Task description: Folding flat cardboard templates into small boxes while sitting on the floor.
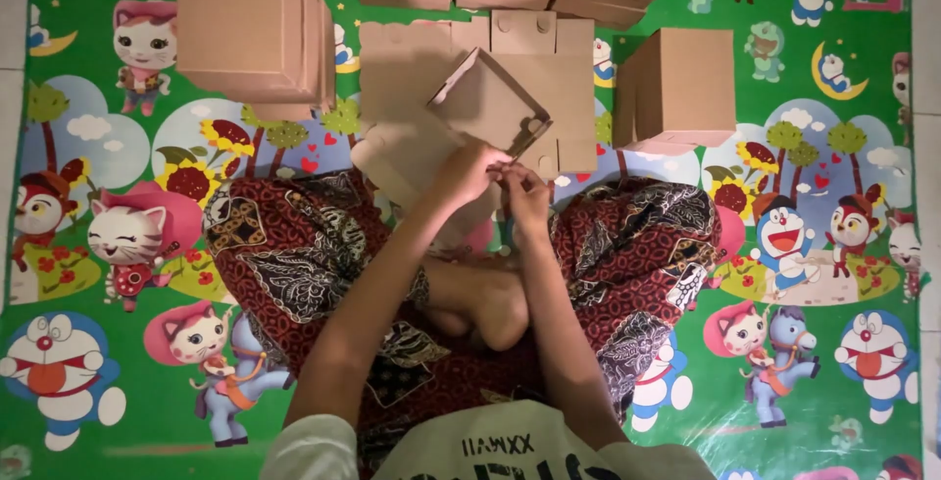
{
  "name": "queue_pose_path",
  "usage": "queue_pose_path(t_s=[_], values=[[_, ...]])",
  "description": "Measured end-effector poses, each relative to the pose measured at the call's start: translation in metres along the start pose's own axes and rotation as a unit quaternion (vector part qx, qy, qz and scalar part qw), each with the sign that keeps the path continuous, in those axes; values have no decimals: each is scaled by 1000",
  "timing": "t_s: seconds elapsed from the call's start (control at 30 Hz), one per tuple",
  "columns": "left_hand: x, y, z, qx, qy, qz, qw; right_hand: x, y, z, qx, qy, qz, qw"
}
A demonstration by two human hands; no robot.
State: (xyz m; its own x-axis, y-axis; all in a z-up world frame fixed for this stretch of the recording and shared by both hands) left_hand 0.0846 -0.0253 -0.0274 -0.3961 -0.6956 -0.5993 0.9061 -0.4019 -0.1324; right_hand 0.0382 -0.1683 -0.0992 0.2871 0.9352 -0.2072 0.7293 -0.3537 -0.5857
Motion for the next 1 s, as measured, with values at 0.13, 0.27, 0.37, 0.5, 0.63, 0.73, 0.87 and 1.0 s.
queue_pose_path(t_s=[0.13,0.27,0.37,0.5,0.63,0.73,0.87,1.0], values=[[11,7,-23,-27,-31,-17,999,1,4,-25,-127,-144,-92,977],[3,8,-23,-32,-85,-5,996,-17,17,-24,-79,-186,-85,976],[18,18,-37,-25,-60,-11,998,-22,14,-41,-168,-237,-64,955],[-10,1,-1,-44,-63,-21,997,-14,0,-54,-89,-139,-116,979],[11,10,-32,-61,-91,-32,993,-8,8,-48,-85,-134,-140,977],[17,10,-38,-61,-122,-17,990,-17,19,-49,-177,-189,-72,963],[18,8,-43,-48,-178,-13,983,-23,22,-46,-180,-246,-29,952],[48,16,-80,-31,-210,-4,977,-12,39,-18,-72,-214,-100,969]])
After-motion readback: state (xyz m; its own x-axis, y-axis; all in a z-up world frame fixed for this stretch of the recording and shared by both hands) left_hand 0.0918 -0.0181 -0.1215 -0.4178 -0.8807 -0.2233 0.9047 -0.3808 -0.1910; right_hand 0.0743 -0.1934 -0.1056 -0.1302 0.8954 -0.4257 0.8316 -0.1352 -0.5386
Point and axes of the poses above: each hand's wrist, its own y-axis towards the middle knuckle, its own x-axis out of the palm, z = x × y, the point moved 9 cm from there along y, towards the middle knuckle, and after that the axes turned 10 degrees about x, right-handed, at the moved point
